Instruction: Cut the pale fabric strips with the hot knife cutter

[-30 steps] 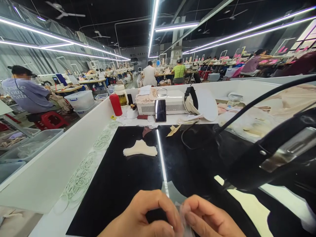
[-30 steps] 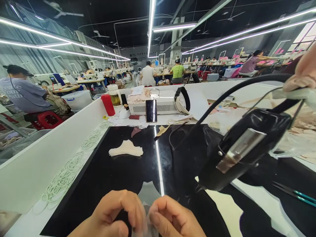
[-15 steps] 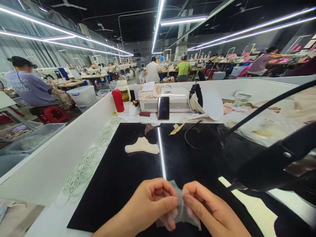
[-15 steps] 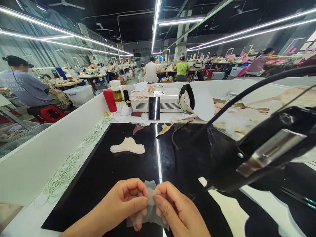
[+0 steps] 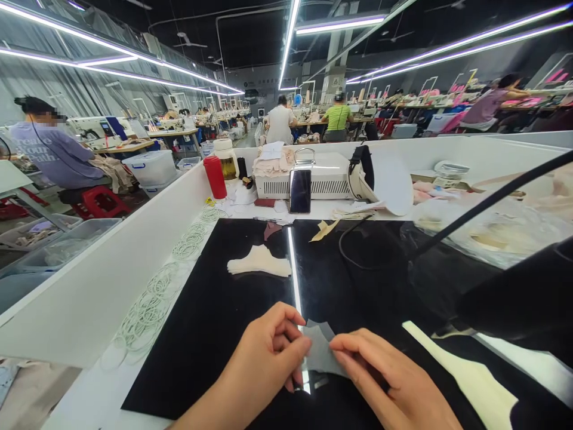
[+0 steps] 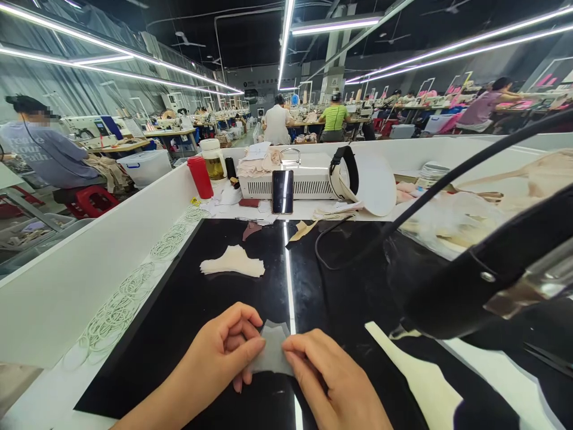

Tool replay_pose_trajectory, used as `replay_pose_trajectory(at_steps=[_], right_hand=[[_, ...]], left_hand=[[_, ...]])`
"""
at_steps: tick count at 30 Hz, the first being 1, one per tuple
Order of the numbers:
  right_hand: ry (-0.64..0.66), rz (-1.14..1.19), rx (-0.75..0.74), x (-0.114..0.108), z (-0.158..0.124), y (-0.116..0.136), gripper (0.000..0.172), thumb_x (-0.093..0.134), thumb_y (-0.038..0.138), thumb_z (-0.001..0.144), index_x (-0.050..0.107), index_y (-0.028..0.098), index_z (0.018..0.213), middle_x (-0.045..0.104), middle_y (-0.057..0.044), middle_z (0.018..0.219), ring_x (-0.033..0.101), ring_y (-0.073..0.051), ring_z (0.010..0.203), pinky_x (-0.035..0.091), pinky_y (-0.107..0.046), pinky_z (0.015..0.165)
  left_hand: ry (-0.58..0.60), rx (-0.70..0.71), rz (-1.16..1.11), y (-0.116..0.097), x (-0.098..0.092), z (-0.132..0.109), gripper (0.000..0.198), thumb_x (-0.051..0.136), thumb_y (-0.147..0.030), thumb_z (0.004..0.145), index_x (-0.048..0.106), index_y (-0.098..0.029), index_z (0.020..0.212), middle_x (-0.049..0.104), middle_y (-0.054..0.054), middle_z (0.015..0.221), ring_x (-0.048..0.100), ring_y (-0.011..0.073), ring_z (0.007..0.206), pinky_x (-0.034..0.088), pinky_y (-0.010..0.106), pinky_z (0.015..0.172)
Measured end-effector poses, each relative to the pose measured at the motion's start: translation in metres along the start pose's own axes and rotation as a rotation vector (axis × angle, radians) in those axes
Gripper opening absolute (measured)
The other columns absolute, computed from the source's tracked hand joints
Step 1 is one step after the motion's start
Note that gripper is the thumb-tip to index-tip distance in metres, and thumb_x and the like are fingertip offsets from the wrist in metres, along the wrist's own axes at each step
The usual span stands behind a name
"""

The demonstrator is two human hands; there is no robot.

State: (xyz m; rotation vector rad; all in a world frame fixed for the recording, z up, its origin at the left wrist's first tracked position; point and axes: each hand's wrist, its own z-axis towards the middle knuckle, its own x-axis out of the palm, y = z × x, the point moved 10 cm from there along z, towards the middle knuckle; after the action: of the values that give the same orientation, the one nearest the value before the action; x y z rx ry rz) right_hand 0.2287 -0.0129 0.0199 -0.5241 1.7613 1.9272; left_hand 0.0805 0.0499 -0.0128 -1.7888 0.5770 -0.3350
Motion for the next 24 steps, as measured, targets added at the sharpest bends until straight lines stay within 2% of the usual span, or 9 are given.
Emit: replay_pose_trajectory(at_steps=[3, 6, 9, 17, 24], right_hand=[[0.0, -0.076, -0.055, 0.002, 0.001, -0.002, 0.023, 0.048, 0.036, 0.106, 0.07, 0.03, 0.105, 0.073, -0.001, 0.099, 0.074, -0.016, 0.088, 0.059, -0.021, 0.079], [-0.016, -0.192, -0.125, 0.004, 0.001, -0.001, 0.023, 0.047, 0.031, 0.107, 0.07, 0.029, 0.111, 0.073, -0.003, 0.103, 0.074, -0.017, 0.091, 0.061, -0.024, 0.084], [-0.045, -0.314, -0.203, 0.006, -0.001, 0.003, 0.024, 0.046, 0.027, 0.107, 0.07, 0.028, 0.112, 0.073, -0.003, 0.101, 0.074, -0.018, 0.089, 0.062, -0.027, 0.082], [-0.098, -0.443, -0.314, 0.009, -0.004, 0.014, 0.03, 0.042, 0.028, 0.108, 0.072, 0.027, 0.102, 0.072, -0.003, 0.086, 0.071, -0.017, 0.073, 0.06, -0.025, 0.067], [-0.007, -0.544, -0.297, 0.023, -0.004, 0.001, 0.028, 0.04, 0.024, 0.109, 0.068, 0.025, 0.111, 0.07, -0.002, 0.092, 0.07, -0.017, 0.079, 0.06, -0.029, 0.07]], left_hand=[[-0.055, 0.08, 0.293, -0.008, -0.007, -0.002, 0.013, 0.064, -0.035, 0.093, 0.058, -0.024, 0.096, 0.063, -0.004, 0.077, 0.059, 0.0119, 0.058, 0.044, 0.021, 0.053], [-0.096, 0.274, 0.637, -0.025, -0.007, -0.007, 0.012, 0.062, -0.03, 0.096, 0.059, -0.023, 0.087, 0.061, -0.005, 0.07, 0.056, 0.0122, 0.061, 0.039, 0.023, 0.058], [-0.121, 0.418, 0.852, -0.033, -0.001, -0.011, 0.015, 0.061, -0.025, 0.098, 0.06, -0.022, 0.084, 0.063, -0.003, 0.074, 0.057, 0.0131, 0.063, 0.036, 0.025, 0.06], [-0.106, 0.496, 1.015, -0.032, 0.007, -0.011, 0.015, 0.062, -0.022, 0.099, 0.062, -0.021, 0.084, 0.065, -0.002, 0.075, 0.06, 0.0147, 0.063, 0.034, 0.026, 0.059], [-0.102, 0.499, 1.024, -0.031, 0.009, -0.012, 0.016, 0.062, -0.023, 0.099, 0.062, -0.02, 0.084, 0.064, -0.002, 0.074, 0.06, 0.0145, 0.062, 0.033, 0.026, 0.058]])
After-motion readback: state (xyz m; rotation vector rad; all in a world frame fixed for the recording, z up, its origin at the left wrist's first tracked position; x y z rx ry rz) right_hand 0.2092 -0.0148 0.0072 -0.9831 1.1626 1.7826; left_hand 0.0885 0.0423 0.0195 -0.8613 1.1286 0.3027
